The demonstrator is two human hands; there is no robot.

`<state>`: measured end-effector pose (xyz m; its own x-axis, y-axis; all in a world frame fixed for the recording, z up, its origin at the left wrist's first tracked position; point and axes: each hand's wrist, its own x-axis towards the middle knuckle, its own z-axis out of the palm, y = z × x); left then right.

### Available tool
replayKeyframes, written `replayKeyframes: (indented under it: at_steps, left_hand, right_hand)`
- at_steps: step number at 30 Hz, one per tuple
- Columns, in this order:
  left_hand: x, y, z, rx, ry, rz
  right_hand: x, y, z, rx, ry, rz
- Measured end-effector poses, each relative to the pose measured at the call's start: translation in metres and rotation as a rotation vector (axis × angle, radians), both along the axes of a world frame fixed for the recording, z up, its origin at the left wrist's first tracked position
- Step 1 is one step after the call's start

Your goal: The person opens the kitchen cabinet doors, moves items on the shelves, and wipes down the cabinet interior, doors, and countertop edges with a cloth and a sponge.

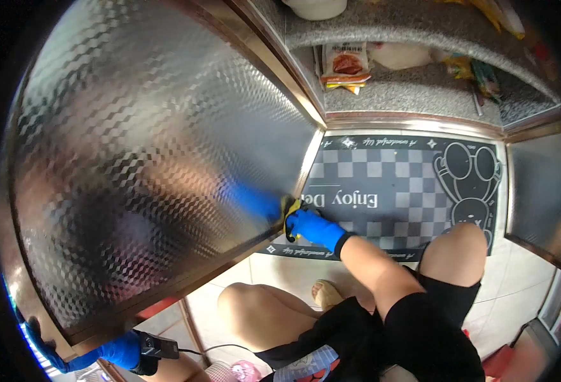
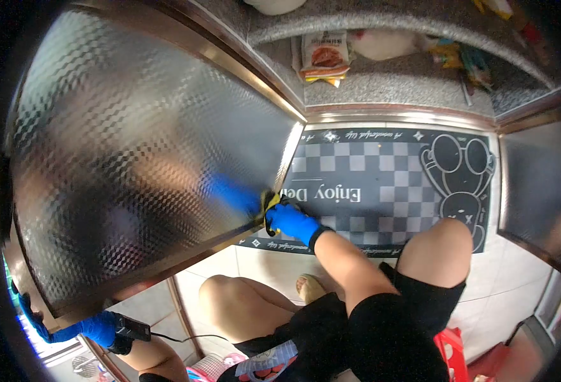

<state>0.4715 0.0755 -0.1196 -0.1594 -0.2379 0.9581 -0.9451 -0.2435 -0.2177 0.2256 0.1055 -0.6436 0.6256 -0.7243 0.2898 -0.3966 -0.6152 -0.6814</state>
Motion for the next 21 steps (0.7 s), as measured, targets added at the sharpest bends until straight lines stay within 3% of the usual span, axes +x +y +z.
replayKeyframes:
  at_steps: [1, 2, 3, 5, 6, 8, 9, 10, 11, 13, 14, 16, 17, 19, 20, 21]
  left_hand:
    - [-0.015, 0.001, -0.003, -0.002, -0.086, 0.067]
    - [-0.029, 0.001, -0.007, -0.009, -0.173, 0.132]
    - [-0.016, -0.005, -0.002, -0.019, 0.062, -0.278]
    - [-0.036, -0.006, -0.002, -0.014, 0.583, -0.87]
    - [-0.046, -0.005, -0.001, 0.032, 0.659, -0.972]
    - [-0.062, -0.001, 0.0, 0.128, 0.799, -1.193]
    - [-0.059, -0.002, 0.002, 0.21, 0.658, -1.114]
    - [-0.059, 0.001, 0.0, 0.135, 0.912, -1.205]
    - [-0.074, 0.004, 0.005, 0.064, 1.17, -1.291]
    - [-0.071, 0.008, 0.007, 0.024, 1.579, -1.479]
    - [-0.048, 0.006, -0.002, 0.225, 1.42, -1.511]
    - [-0.048, 0.005, -0.006, 0.406, 1.228, -1.469]
    - [-0.05, 0.006, -0.004, 0.451, 1.206, -1.439]
    - [-0.053, 0.011, 0.003, 0.533, 1.174, -1.413]
    - [-0.051, 0.014, 0.008, 0.561, 1.162, -1.409]
    - [-0.05, 0.01, 0.012, 0.591, 1.146, -1.393]
  right_hand:
    - [-0.024, -0.022, 0.002, 0.045, -0.017, 0.147]
    - [-0.053, -0.041, 0.022, 0.265, -0.124, 0.21]
    - [-0.081, -0.06, 0.042, 0.487, -0.233, 0.252]
    - [-0.154, -0.079, 0.13, 0.987, -0.637, 0.083]
    - [-0.184, -0.083, 0.162, 1.086, -0.852, -0.026]
    - [-0.233, -0.082, 0.216, 0.936, -1.052, 0.037]
    - [-0.26, -0.077, 0.249, 0.551, -0.677, -0.026]
    - [-0.278, -0.064, 0.261, 1.168, -1.343, -0.014]
    - [-0.292, -0.054, 0.278, 0.671, -0.928, -0.198]
    - [-0.31, -0.027, 0.342, 0.134, -0.41, -0.339]
    - [-0.32, -0.014, 0.374, -0.125, -0.189, -0.451]
    - [-0.345, 0.013, 0.396, -0.278, -0.133, -0.505]
    - [-0.358, 0.031, 0.391, -0.309, -0.092, -0.526]
    - [-0.387, 0.073, 0.35, 0.327, -0.858, -0.625]
    - [-0.39, 0.093, 0.372, 0.583, -1.021, -0.71]
    - [-0.398, 0.105, 0.39, 0.434, -0.714, -0.794]
